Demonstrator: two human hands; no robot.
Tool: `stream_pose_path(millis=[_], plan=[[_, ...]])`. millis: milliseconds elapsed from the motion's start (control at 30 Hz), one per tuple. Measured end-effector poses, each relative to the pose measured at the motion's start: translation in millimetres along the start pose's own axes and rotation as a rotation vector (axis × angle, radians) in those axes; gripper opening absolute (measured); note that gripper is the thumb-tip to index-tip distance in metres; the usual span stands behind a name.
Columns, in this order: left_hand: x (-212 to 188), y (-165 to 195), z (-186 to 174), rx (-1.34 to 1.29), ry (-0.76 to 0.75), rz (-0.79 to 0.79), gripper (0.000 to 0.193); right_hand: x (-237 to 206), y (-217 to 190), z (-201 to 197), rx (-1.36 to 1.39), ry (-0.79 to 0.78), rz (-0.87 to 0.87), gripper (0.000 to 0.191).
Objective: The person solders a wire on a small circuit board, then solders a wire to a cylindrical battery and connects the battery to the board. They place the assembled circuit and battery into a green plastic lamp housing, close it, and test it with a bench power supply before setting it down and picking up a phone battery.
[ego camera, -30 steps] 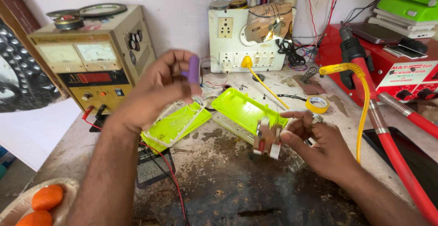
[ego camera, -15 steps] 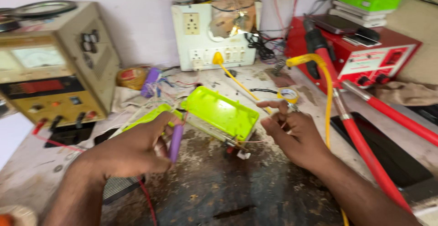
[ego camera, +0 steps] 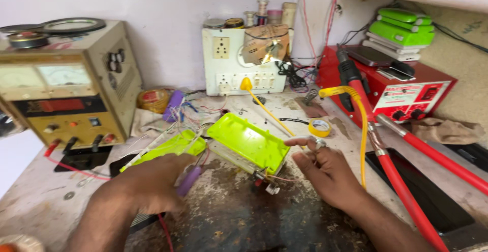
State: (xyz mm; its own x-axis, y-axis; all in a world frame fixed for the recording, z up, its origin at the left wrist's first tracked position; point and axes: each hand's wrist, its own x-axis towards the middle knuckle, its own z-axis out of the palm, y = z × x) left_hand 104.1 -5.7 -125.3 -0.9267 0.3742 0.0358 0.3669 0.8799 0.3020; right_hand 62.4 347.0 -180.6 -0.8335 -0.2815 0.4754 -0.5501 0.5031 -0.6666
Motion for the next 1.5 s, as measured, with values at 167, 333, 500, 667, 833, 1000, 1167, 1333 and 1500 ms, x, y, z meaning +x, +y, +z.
stream_pose_path(millis=[167, 333, 500, 667, 833, 1000, 1167, 1333, 1500], plan=[[-10, 14, -9, -0.055, 0.258, -0.095, 0.064, -6, -11, 9, 0.232, -0.028, 0.174, 0.025], [-4, 45, 7, -0.308, 0.115, 0.209, 0.073, -9, -9, 11, 0.544, -0.044, 0.052, 0.028], [7, 57, 34, -0.283, 0.303, 0.375, 0.051, -7, -15, 16, 0.801, -0.074, 0.022, 0.041], [26, 29, 37, -0.53, 0.259, 0.387, 0.023, 7, -37, 8, 0.753, 0.051, 0.048, 0.039], [36, 5, 40, -0.779, 0.112, 0.33, 0.02, 34, -59, -5, 0.072, -0.017, 0.2, 0.035], [47, 10, 47, -0.845, 0.087, 0.251, 0.025, 57, -57, -4, -0.513, -0.409, 0.199, 0.037], [61, 11, 46, -0.883, 0.11, 0.229, 0.026, 79, -29, 14, -0.29, -0.393, -0.505, 0.03], [88, 10, 51, -0.98, 0.147, 0.136, 0.017, 87, 2, 29, -0.131, -0.288, -0.398, 0.049], [100, 3, 61, -1.036, 0.177, 0.107, 0.028, 86, 22, 28, 0.255, -0.277, -0.236, 0.061]])
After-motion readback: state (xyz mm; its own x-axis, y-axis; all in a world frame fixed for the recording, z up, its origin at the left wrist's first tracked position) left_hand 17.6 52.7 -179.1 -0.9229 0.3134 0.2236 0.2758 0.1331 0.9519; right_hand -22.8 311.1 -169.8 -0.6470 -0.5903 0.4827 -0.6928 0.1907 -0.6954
